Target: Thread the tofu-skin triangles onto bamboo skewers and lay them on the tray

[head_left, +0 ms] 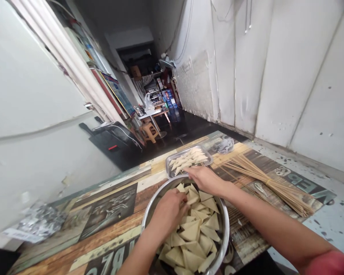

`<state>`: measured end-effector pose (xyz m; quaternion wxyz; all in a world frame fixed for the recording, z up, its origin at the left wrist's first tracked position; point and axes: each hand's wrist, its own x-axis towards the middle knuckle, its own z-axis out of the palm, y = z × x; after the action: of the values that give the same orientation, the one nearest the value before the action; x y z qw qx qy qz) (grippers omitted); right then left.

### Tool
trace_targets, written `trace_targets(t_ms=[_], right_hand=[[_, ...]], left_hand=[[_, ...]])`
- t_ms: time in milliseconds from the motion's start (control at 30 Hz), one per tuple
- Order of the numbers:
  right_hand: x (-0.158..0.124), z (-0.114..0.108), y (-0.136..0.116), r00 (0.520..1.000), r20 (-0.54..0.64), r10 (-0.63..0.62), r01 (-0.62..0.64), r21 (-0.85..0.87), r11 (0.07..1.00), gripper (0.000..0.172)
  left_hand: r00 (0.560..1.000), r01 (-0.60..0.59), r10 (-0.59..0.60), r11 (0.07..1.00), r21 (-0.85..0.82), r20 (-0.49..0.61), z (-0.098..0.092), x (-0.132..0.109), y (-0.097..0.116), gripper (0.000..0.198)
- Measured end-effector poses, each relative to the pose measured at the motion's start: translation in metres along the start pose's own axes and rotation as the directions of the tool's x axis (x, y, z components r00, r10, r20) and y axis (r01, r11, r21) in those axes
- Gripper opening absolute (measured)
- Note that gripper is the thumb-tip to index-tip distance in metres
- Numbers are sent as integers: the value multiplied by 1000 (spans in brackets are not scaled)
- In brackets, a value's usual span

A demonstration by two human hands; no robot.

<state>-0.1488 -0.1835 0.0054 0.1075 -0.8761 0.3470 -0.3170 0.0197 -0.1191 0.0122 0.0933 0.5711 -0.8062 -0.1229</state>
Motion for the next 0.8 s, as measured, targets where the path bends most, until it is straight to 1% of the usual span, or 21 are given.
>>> trace_targets(t_ms=[33,67,100,133,167,200,233,267,300,333,367,400,433,467,500,567,633,700,767,800], right_hand=[[-1,-1,-1,1000,-18,5,-5,21,1000,27],[-1,-3,-3,999,-45,24,-22,38,999,25],[-2,-5,-5,996,-77,53,-49,54,997,25],[-3,-6,-7,989,-113,91,-83,72,994,25],[-3,-8,-9,981,-147,130,-117,93,989,26],[-4,-10,-12,971,-178,159,-141,106,984,27],[-4,-12,-15,962,-200,185,-158,142,977,27],[-5,-14,-18,955,-205,216,-170,222,960,26],[-5,-15,-21,950,-181,254,-179,349,920,25],[-6,-16,-25,948,-128,291,-189,506,841,23],[-6,-17,-29,947,-51,317,-205,663,720,21],[-7,-17,-33,946,41,321,-229,785,575,21],[-9,-16,-36,945,137,296,-263,858,441,21],[-10,-14,-39,943,219,252,-301,885,355,21],[-11,-12,-42,935,287,208,-340,890,303,20],[-13,-7,-46,910,386,152,-414,871,265,20],[-14,-1,-47,887,434,157,-462,847,262,21],[-14,4,-48,867,465,177,-497,826,265,21],[-13,8,-48,851,494,178,-526,805,276,20],[-13,9,-49,847,499,181,-531,795,292,20]], left_hand=[[999,-5,4,999,-36,-38,-1,-1,0,21],[998,10,-17,994,-108,-68,-3,-2,-1,24],[995,46,-66,973,-226,-81,-5,-2,-3,26],[989,93,-129,920,-382,-70,-7,-3,-5,26],[981,139,-192,823,-551,-40,-10,-3,-8,25],[969,175,-246,685,-707,2,-12,-3,-12,24],[957,192,-286,523,-830,41,-14,-3,-15,23],[946,190,-317,355,-915,74,-16,-3,-19,22],[936,174,-339,200,-964,98,-17,-3,-23,24],[927,152,-356,66,-986,120,-18,-3,-26,27],[920,130,-367,-48,-990,139,-18,-3,-29,31],[913,111,-376,-140,-984,157,-19,-2,-32,33],[908,94,-383,-211,-973,171,-18,-1,-35,34],[905,78,-385,-266,-961,180,-18,0,-38,34],[906,62,-381,-309,-949,184,-17,1,-40,33],[921,44,-345,-376,-926,183,-17,1,-42,34],[940,39,-294,-411,-911,173,-17,0,-43,39],[950,41,-267,-406,-913,161,-17,-2,-43,50],[955,42,-259,-365,-930,144,-17,-4,-41,58],[954,29,-273,-333,-943,125,-17,-4,-40,57]])
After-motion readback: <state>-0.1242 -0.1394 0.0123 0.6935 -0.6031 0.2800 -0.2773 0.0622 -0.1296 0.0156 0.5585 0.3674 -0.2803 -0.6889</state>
